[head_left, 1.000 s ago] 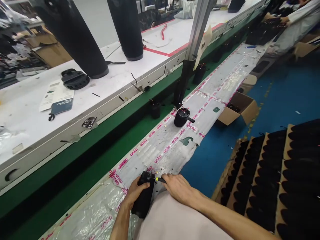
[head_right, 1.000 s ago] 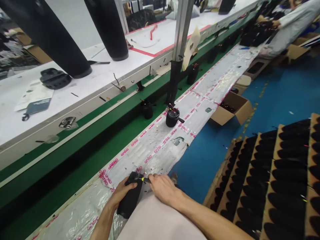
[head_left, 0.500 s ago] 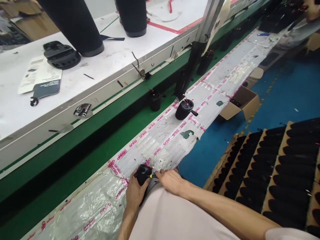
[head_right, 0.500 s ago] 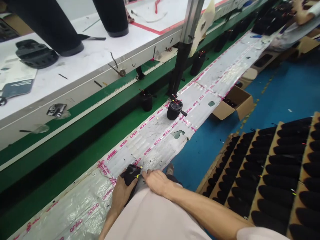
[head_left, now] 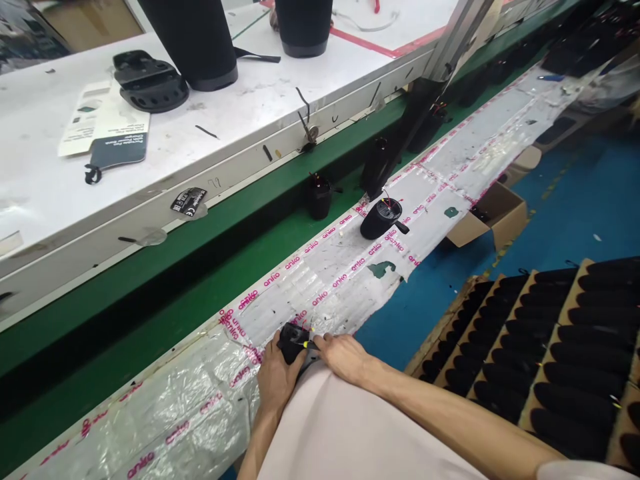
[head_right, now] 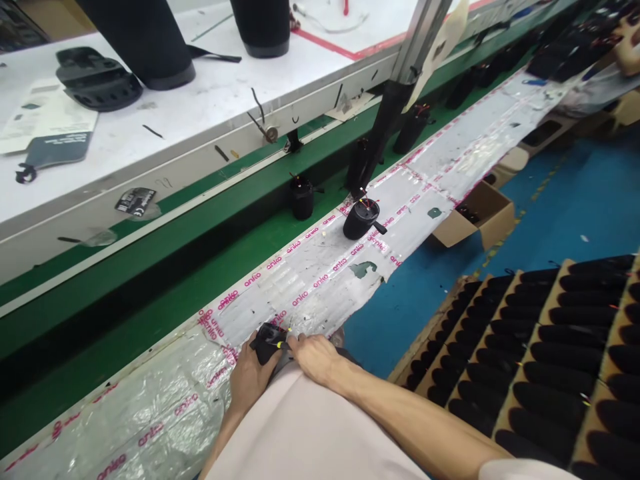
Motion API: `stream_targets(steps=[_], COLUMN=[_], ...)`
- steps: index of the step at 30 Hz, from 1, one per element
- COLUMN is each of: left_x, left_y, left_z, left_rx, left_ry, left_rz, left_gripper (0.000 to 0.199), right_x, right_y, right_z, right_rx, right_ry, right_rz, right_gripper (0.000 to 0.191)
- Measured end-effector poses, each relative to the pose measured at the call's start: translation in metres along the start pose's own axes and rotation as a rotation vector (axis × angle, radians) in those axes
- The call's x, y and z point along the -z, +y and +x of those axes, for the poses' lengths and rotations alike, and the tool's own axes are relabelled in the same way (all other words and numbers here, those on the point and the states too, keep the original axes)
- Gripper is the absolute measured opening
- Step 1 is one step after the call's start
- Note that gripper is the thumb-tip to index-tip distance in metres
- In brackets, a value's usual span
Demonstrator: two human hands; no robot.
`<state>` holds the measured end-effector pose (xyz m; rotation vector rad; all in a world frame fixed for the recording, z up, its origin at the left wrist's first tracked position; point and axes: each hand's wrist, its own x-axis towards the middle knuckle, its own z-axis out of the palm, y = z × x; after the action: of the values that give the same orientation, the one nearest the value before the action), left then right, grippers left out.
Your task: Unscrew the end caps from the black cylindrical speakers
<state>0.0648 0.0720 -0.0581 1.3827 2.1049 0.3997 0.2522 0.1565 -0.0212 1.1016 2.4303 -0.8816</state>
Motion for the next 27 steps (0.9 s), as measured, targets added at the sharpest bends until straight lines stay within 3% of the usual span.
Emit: stream_targets(steps=[17, 27], left_x=[-0.004, -0.005], left_y=[0.009, 0.012], left_z=[0.0, 0.005], left_rx=[0.064, 0.115], left_ry=[-0.019, -0.079], left_rz=[0.103, 0.156], left_gripper=[0.076, 0.08], right_x=[-0.007, -0.004], right_y=[-0.011, -0.02], right_z=[0.002, 0.006], right_rx=[-0.053, -0.004], right_ry=[-0.028, -0.04], right_rz=[-0.062, -0.154], right_gripper=[0.032, 0.029])
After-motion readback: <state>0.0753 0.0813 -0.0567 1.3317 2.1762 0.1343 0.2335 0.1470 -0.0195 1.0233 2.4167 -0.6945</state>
